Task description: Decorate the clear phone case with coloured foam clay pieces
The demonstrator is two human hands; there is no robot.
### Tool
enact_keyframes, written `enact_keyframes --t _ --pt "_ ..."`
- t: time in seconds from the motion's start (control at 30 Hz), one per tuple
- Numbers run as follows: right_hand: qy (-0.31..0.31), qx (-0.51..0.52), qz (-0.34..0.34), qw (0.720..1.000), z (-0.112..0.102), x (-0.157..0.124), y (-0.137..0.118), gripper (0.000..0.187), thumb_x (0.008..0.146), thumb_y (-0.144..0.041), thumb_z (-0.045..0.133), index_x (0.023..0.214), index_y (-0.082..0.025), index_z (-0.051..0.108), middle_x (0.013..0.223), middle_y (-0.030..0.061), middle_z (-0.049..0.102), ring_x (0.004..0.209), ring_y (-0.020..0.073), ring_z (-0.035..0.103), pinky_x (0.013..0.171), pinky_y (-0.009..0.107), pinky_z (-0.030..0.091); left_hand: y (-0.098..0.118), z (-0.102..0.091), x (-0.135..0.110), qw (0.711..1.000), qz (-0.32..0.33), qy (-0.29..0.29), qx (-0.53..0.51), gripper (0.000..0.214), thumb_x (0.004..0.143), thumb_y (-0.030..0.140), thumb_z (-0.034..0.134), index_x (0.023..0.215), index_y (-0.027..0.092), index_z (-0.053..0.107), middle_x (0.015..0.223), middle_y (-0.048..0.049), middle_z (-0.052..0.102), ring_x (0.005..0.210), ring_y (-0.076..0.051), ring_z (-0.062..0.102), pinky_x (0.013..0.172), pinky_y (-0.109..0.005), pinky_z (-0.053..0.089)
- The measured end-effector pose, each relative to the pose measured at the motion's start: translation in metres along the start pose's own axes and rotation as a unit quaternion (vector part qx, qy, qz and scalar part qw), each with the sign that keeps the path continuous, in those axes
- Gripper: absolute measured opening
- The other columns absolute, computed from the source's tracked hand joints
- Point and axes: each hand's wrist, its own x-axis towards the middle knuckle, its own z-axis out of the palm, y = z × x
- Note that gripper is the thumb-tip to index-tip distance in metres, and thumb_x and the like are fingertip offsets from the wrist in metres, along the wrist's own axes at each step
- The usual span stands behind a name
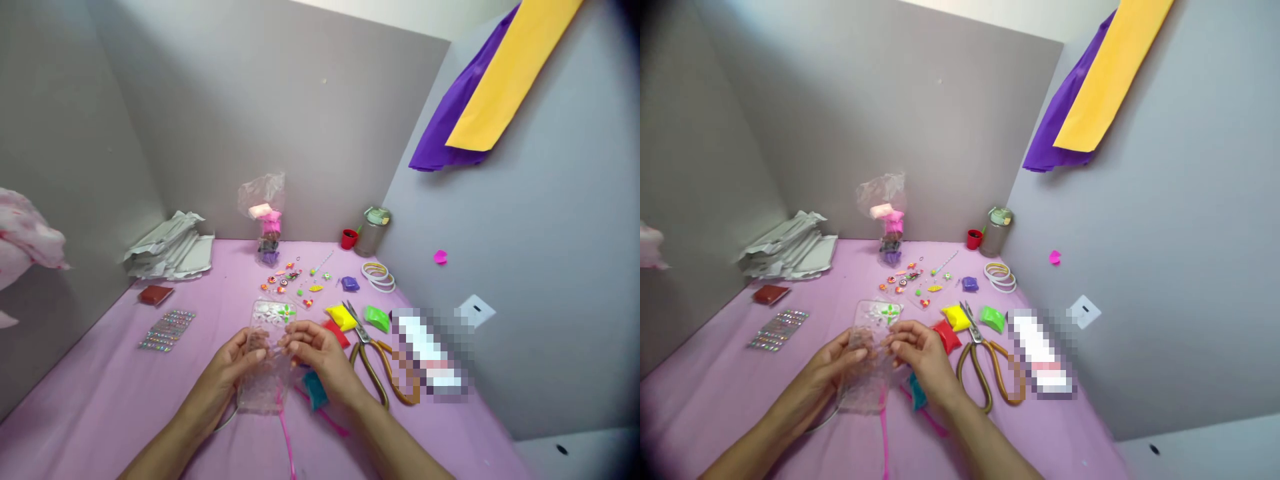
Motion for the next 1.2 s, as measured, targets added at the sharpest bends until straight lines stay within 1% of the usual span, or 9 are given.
enact_keyframes --t 0.13,0.3,0.43,0.53,0.63,0.77,0.87,1.0,1.2 --pt "-0.011 -0.045 -0.012 0.999 -0.004 0.002 0.002 0.036 0.074 -0.039 0.080 0.103 -0.020 0.068 0.092 0.0044 0.073 0.075 0.0139 0.065 0.064 0.023 0.050 -0.005 -0.003 0.002 1.000 0.009 -0.016 0.011 0.027 0.077 0.025 0.083 0.100 0.019 0.070 0.094 -0.0048 0.074 0.084 -0.020 0.070 0.080 -0.031 0.055" --pt "-0.046 -0.124 -0.014 0.991 -0.002 -0.003 0.001 0.032 0.078 -0.035 0.075 0.105 -0.019 0.068 0.083 0.0015 0.069 0.067 0.0134 0.061 0.061 0.025 0.049 -0.007 -0.006 0.002 0.999 0.032 0.014 0.016 0.026 0.077 0.025 0.083 0.098 0.020 0.068 0.095 -0.0035 0.073 0.080 -0.018 0.070 0.076 -0.029 0.055" --pt "-0.052 -0.199 -0.030 0.978 0.001 -0.009 0.002 0.024 0.083 -0.026 0.067 0.106 -0.019 0.070 0.073 -0.0012 0.066 0.059 0.0126 0.057 0.055 0.023 0.044 0.002 -0.012 0.003 0.998 0.050 0.044 0.021 0.030 0.074 0.025 0.085 0.098 0.019 0.069 0.089 -0.0010 0.072 0.076 -0.016 0.069 0.071 -0.026 0.055" --pt "-0.001 -0.230 -0.063 0.971 -0.003 -0.006 -0.001 0.019 0.086 -0.026 0.061 0.102 -0.018 0.068 0.069 -0.0019 0.065 0.053 0.0115 0.053 0.050 0.023 0.039 0.015 -0.019 0.003 0.995 0.063 0.067 0.027 0.038 0.072 0.025 0.087 0.104 0.021 0.069 0.087 0.0006 0.071 0.077 -0.016 0.069 0.072 -0.024 0.055" --pt "0.087 -0.238 -0.115 0.960 -0.015 0.002 -0.012 0.009 0.086 -0.028 0.060 0.085 -0.019 0.062 0.065 -0.0046 0.056 0.054 0.0106 0.047 0.050 0.022 0.037 0.022 -0.027 0.004 0.993 0.069 0.085 0.033 0.044 0.071 0.027 0.087 0.111 0.022 0.067 0.089 0.0011 0.071 0.081 -0.017 0.071 0.075 -0.025 0.056" --pt "0.172 -0.239 -0.158 0.943 -0.031 0.007 -0.031 0.017 0.084 -0.035 0.063 0.078 -0.020 0.056 0.064 -0.0062 0.048 0.055 0.0109 0.042 0.049 0.022 0.035 0.018 -0.033 0.007 0.993 0.062 0.091 0.037 0.046 0.072 0.029 0.087 0.111 0.022 0.065 0.088 0.0004 0.072 0.081 -0.019 0.074 0.074 -0.026 0.056" --pt "0.189 -0.246 -0.170 0.935 -0.034 0.006 -0.036 0.027 0.084 -0.042 0.064 0.072 -0.021 0.051 0.063 -0.0062 0.045 0.055 0.0112 0.040 0.050 0.023 0.036 0.014 -0.033 0.007 0.994 0.056 0.090 0.040 0.049 0.070 0.028 0.087 0.113 0.020 0.064 0.084 -0.0006 0.074 0.076 -0.018 0.074 0.069 -0.025 0.054" --pt "0.201 -0.267 -0.191 0.923 -0.033 0.004 -0.033 0.041 0.090 -0.049 0.058 0.063 -0.021 0.044 0.060 -0.0061 0.038 0.056 0.0119 0.036 0.052 0.024 0.034 0.014 -0.030 0.007 0.993 0.058 0.093 0.042 0.053 0.069 0.028 0.087 0.115 0.020 0.063 0.085 -0.0016 0.076 0.077 -0.019 0.074 0.070 -0.026 0.054" --pt "0.232 -0.268 -0.217 0.910 -0.035 0.005 -0.031 0.042 0.094 -0.051 0.053 0.065 -0.021 0.044 0.060 -0.0059 0.038 0.057 0.0124 0.035 0.053 0.025 0.030 0.016 -0.027 0.007 0.992 0.054 0.101 0.047 0.055 0.067 0.028 0.088 0.115 0.019 0.063 0.084 -0.0027 0.077 0.077 -0.022 0.075 0.066 -0.027 0.054"
